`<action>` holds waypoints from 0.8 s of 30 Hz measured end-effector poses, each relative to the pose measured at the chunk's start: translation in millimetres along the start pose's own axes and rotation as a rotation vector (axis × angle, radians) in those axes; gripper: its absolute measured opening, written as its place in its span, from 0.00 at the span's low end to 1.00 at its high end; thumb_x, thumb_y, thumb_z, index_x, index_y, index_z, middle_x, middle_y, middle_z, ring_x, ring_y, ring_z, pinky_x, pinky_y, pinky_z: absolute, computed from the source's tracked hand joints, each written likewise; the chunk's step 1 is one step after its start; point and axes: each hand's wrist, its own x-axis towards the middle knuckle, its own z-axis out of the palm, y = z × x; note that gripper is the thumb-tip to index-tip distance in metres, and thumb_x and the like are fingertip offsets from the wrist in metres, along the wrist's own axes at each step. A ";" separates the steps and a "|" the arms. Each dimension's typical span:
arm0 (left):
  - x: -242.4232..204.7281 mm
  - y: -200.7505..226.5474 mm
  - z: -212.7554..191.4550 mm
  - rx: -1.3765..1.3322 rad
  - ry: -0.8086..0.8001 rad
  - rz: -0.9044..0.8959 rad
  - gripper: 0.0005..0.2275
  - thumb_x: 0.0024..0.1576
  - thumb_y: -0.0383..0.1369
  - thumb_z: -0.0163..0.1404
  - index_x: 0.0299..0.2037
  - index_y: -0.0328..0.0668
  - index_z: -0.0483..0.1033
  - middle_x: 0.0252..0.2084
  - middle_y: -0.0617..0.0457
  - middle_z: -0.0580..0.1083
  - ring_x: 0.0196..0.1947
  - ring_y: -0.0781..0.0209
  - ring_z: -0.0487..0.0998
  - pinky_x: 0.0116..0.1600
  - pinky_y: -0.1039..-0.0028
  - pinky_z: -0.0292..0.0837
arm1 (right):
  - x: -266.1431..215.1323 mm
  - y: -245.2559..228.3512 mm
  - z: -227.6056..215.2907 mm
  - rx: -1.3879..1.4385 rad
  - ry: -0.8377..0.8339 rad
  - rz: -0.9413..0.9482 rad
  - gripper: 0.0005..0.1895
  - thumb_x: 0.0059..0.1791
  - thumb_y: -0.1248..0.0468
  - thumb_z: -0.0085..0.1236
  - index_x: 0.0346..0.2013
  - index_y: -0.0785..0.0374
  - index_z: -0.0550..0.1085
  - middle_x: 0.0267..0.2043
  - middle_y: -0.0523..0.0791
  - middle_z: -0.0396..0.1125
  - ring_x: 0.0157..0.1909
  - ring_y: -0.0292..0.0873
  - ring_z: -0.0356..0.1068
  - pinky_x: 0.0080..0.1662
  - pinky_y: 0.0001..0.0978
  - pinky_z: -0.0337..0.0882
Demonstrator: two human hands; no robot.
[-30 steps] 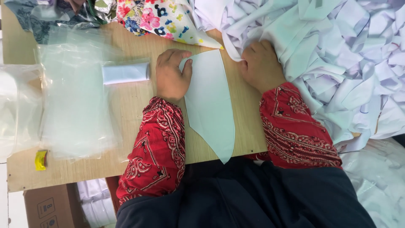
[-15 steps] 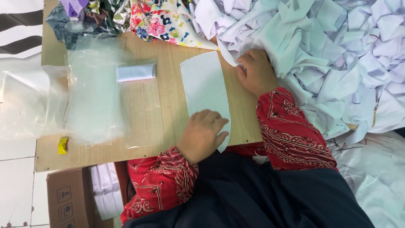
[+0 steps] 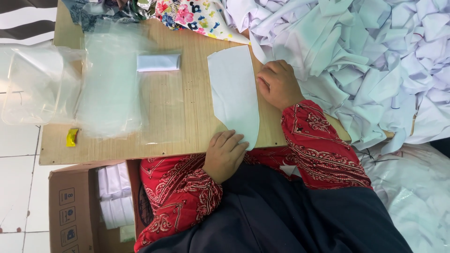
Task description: The person is folding a white fabric strip and carefully inserting it into a small plastic bag on a wooden table.
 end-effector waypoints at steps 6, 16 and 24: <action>-2.2 -3.5 -4.1 -0.088 -0.008 -0.058 0.04 0.55 0.33 0.61 0.39 0.49 0.83 0.45 0.53 0.78 0.55 0.50 0.77 0.61 0.56 0.69 | -26.4 -47.3 -28.9 0.230 -0.060 -0.004 0.03 0.54 0.63 0.57 0.41 0.56 0.76 0.41 0.48 0.69 0.49 0.57 0.71 0.49 0.49 0.70; -16.0 10.3 -23.1 -0.273 0.149 -0.090 0.03 0.57 0.32 0.58 0.39 0.48 0.83 0.33 0.57 0.74 0.42 0.52 0.78 0.48 0.63 0.73 | -78.5 -147.7 -83.0 0.567 -0.100 -0.176 0.12 0.47 0.60 0.69 0.41 0.60 0.78 0.45 0.49 0.71 0.47 0.54 0.71 0.48 0.47 0.70; -29.8 13.1 -54.3 -0.262 0.178 -0.028 0.08 0.57 0.38 0.60 0.41 0.47 0.82 0.38 0.53 0.75 0.45 0.49 0.77 0.53 0.57 0.72 | -86.9 -164.5 -90.3 0.669 -0.065 -0.148 0.02 0.50 0.64 0.63 0.33 0.58 0.78 0.37 0.42 0.73 0.38 0.47 0.73 0.42 0.39 0.71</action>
